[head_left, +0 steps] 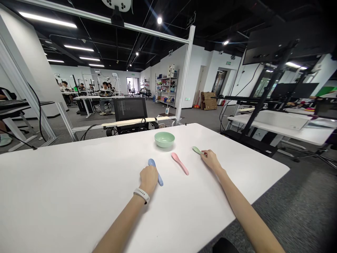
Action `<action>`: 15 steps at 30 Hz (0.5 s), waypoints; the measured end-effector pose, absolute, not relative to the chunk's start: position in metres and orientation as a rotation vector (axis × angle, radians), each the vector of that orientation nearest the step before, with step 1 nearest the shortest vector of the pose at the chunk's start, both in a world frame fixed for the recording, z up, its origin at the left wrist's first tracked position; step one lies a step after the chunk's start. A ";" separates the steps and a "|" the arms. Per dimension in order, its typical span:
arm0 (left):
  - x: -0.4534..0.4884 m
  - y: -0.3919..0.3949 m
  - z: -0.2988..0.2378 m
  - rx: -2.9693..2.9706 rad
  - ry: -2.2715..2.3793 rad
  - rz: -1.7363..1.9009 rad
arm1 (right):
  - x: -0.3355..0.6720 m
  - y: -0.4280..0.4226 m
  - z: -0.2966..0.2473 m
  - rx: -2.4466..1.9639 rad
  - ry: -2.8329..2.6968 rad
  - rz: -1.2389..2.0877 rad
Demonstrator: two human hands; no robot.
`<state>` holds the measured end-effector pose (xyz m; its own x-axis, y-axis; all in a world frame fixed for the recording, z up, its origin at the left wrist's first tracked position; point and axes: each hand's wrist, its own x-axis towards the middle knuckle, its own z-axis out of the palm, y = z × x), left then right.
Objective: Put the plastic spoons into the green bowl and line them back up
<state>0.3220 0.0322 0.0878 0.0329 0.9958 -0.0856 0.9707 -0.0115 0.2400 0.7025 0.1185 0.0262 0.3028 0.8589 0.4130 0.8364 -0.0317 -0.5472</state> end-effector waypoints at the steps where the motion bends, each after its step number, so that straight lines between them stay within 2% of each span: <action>1: 0.322 0.032 0.087 2.077 2.032 0.160 | 0.703 0.119 0.026 -1.845 -1.522 0.041; 10: 0.316 0.035 0.083 2.168 2.065 0.206 | 0.704 0.118 0.025 -1.822 -1.539 -0.027; 15: 0.253 0.032 0.101 2.336 2.093 0.260 | 0.686 0.117 0.032 -1.702 -1.651 -0.108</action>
<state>0.2529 0.0324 0.1008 0.1019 0.9867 0.1263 0.9877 -0.1155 0.1056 0.6862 0.1170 0.0318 0.1646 0.8257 0.5395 0.8892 0.1126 -0.4435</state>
